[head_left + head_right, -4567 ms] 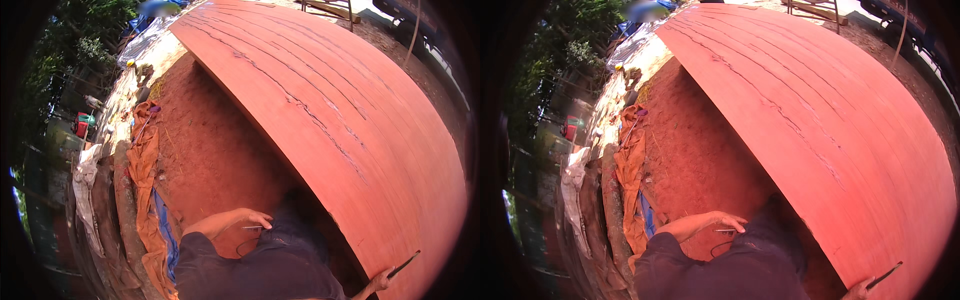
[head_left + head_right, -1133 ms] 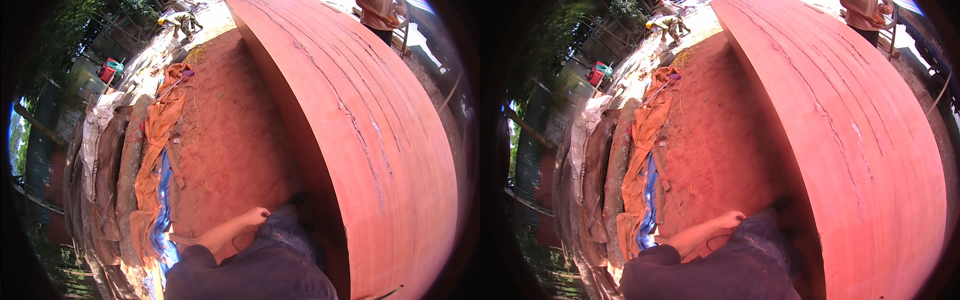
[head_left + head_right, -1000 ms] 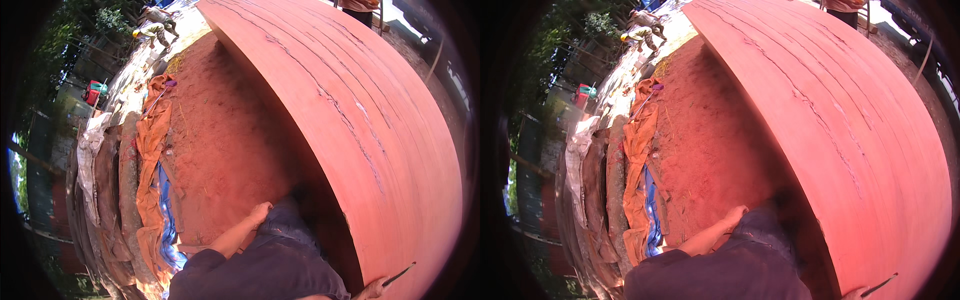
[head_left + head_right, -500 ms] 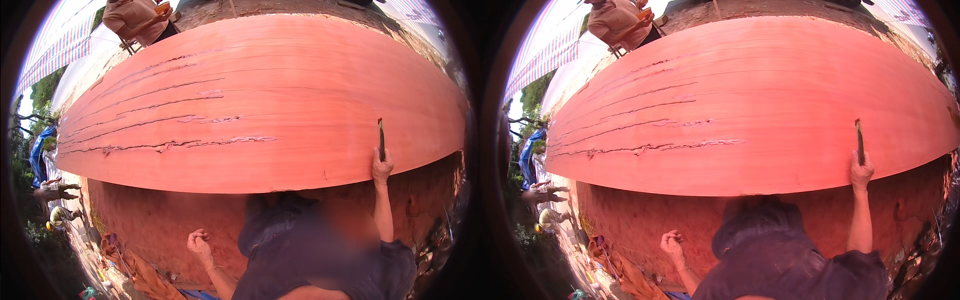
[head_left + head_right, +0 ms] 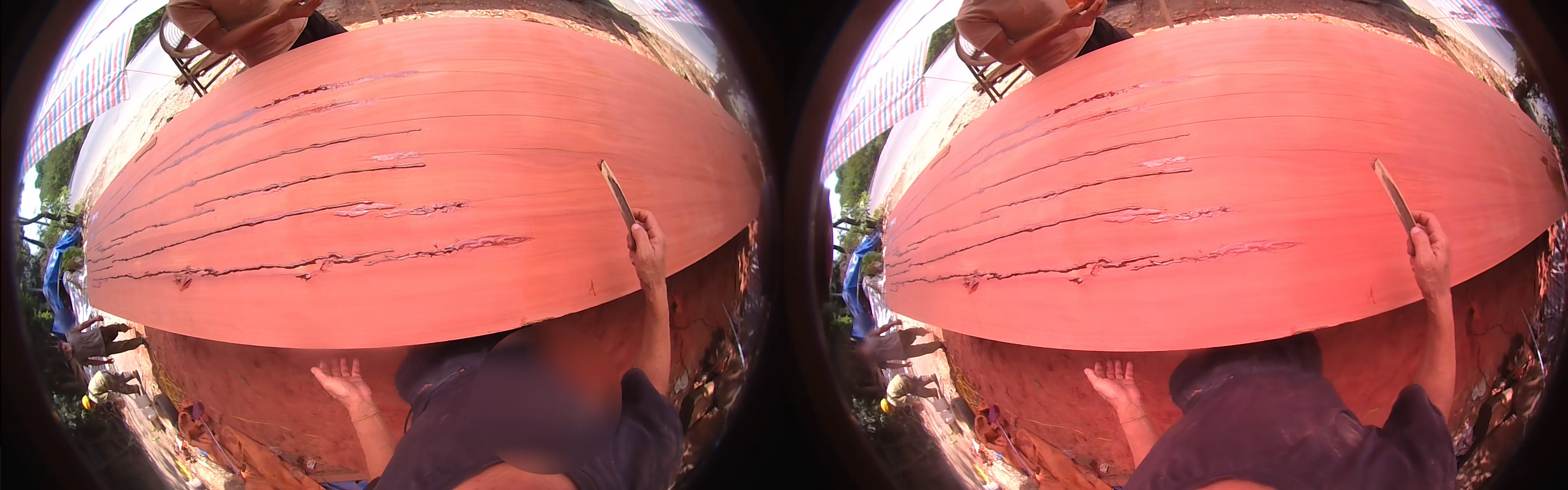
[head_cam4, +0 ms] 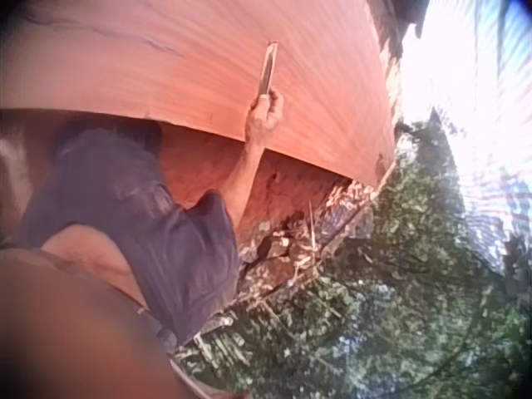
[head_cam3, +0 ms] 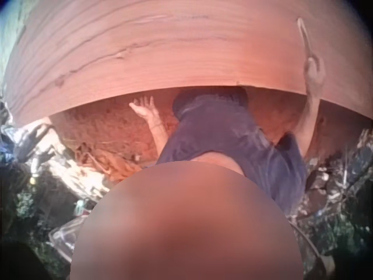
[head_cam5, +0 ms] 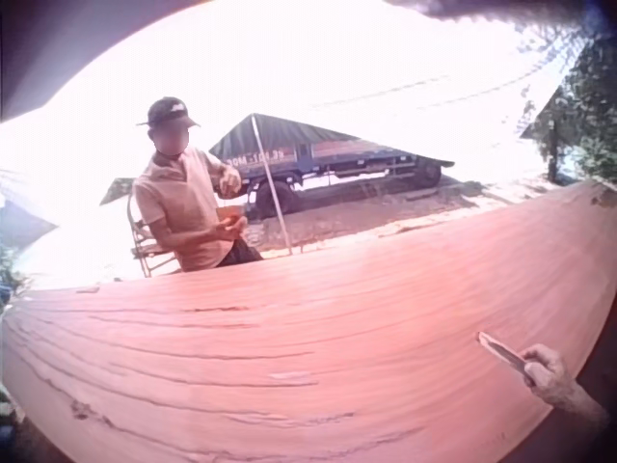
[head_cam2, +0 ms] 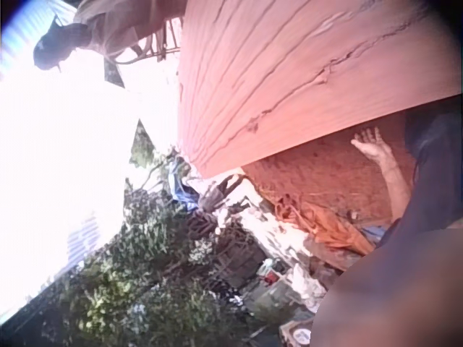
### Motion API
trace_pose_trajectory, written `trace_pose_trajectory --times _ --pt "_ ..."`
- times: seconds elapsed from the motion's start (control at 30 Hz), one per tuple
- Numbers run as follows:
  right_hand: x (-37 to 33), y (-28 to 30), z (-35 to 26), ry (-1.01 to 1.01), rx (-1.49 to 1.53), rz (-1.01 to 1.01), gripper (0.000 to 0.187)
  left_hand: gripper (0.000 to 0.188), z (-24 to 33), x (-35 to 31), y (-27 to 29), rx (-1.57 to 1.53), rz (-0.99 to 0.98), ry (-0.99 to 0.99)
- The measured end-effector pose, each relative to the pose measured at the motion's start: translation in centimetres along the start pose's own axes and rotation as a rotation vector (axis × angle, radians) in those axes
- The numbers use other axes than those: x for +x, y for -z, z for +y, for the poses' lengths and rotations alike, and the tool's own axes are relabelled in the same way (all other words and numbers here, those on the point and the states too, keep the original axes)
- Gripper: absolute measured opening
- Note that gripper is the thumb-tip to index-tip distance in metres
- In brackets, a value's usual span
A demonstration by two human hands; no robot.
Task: The person uses a small wooden stick to spread a reddish-brown paste into pre-cut grooves on a large pinkish board. Another person assists by holding a container of the paste and applying it with a separate stick. The camera wearer repeatedly dips the stick and fills the grooves along the board surface.
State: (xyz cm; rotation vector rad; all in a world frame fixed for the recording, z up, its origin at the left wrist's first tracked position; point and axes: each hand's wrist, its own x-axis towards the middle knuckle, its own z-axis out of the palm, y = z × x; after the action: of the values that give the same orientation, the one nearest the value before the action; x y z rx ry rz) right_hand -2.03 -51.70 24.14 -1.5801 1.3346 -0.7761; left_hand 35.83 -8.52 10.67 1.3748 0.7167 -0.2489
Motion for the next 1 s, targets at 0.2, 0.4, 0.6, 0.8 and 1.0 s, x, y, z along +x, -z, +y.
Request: trace_pose_trajectory --times 0.2,0.4,0.6,0.8,1.0 --pt "1.0 -8.5 -6.3 -0.002 0.098 -0.289 0.016 0.081 1.6 1.5 -2.7 -0.053 -0.083 0.074" --pt "7.0 -15.3 -12.2 0.033 0.02 -0.547 0.026 0.059 3.4 1.2 -5.8 -0.226 -0.141 0.064" --pt "12.7 -22.5 -15.2 -0.035 -0.049 -0.544 0.033 0.057 3.3 2.0 -7.0 -0.276 -0.251 0.031" --pt "16.9 -31.3 -14.6 0.352 -0.357 -0.341 0.033 0.063 2.6 2.2 -8.3 -0.35 -0.232 0.061" --pt "17.6 -38.0 -14.8 0.798 -0.577 -0.185 0.031 0.064 3.4 1.1 -9.3 -0.284 -0.151 0.069"
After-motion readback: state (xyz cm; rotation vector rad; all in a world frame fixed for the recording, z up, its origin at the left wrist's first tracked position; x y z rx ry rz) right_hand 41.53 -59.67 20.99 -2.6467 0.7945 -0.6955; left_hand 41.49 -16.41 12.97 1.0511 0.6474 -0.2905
